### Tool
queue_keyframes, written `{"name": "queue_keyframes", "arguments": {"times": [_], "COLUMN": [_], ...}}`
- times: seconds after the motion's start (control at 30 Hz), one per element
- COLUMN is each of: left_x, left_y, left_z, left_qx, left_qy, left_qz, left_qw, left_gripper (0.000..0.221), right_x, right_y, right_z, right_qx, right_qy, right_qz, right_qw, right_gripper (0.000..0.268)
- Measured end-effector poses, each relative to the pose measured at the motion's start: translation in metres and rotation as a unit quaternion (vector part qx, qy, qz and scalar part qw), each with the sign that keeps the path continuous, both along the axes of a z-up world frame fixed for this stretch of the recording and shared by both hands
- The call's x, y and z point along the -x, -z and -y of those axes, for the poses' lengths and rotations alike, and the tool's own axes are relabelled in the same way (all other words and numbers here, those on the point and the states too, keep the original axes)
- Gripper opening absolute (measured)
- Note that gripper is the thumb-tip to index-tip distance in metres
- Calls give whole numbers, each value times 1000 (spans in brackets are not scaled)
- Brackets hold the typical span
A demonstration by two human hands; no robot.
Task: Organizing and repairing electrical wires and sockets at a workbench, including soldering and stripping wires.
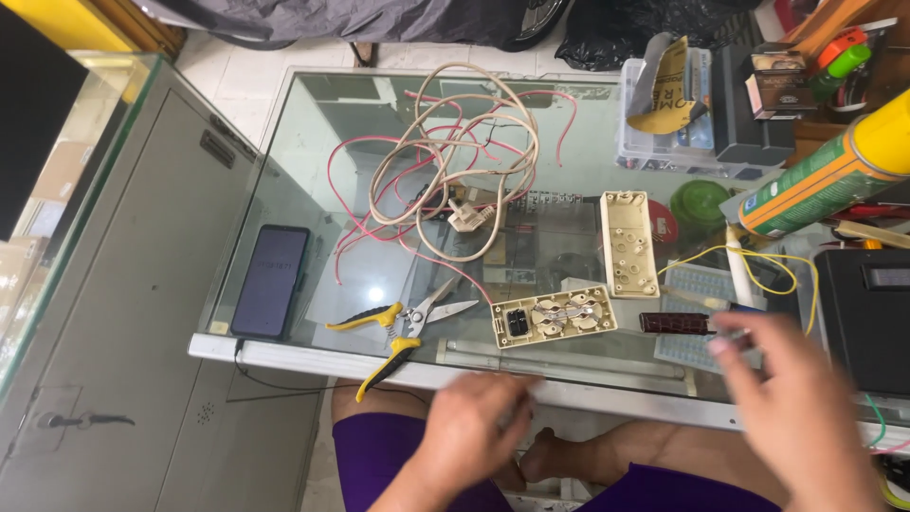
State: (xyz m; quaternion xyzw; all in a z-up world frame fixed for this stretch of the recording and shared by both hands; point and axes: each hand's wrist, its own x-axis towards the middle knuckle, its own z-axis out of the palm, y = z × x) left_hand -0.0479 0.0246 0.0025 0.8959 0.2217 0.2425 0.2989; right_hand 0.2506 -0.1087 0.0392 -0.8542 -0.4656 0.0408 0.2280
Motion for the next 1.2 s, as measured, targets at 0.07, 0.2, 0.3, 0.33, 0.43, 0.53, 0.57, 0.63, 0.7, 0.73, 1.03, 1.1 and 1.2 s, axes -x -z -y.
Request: {"name": "queue_keyframes", "arguments": {"times": [0.07,0.2,0.3,0.33,0.43,0.53,0.57,0.63,0.7,0.73,1.03,1.1,1.2], "left_x": [-7,-27,-39,-42,-42,-45,-52,-64,-82,-91,-59,-38,-15], "left_y": [-7,-11,-6,-6,-5,8,9,10,5,1,-8,-8,0], "left_z": [-21,-51,-55,-56,-46,-29,-28,-25,-30,-34,-24,-13,3], "left_qx": [-65,-253,-321,-338,-262,-148,-146,-69,-45,-24,-31,-31,-24], "left_qy": [-70,-93,-78,-66,-62,-138,-138,-202,-212,-223,-226,-213,-172], "left_qz": [15,-160,-175,-169,-187,-183,-183,-190,-211,-231,-29,-22,1], "left_qw": [995,950,927,924,945,962,962,958,953,947,973,976,985], "left_gripper": [28,87,85,77,77,80,80,87,86,86,59,53,46], "right_x": [23,51,59,61,62,55,51,43,38,35,24,39,56], "right_y": [16,45,48,46,37,34,29,21,19,16,43,44,49], "right_z": [3,12,17,18,15,7,-5,-29,-57,-72,-84,-78,-75], "right_qx": [21,6,9,16,-40,-51,-48,-70,-49,-32,20,11,-10], "right_qy": [12,-33,-42,-28,-36,-53,-54,-84,-75,-66,-113,-119,-122], "right_qz": [-63,-142,-152,-163,-141,-111,-111,-32,19,69,143,129,109], "right_qw": [998,989,987,986,989,991,991,993,996,995,983,984,986], "right_gripper": [31,23,24,24,20,19,19,22,23,27,19,18,16]}}
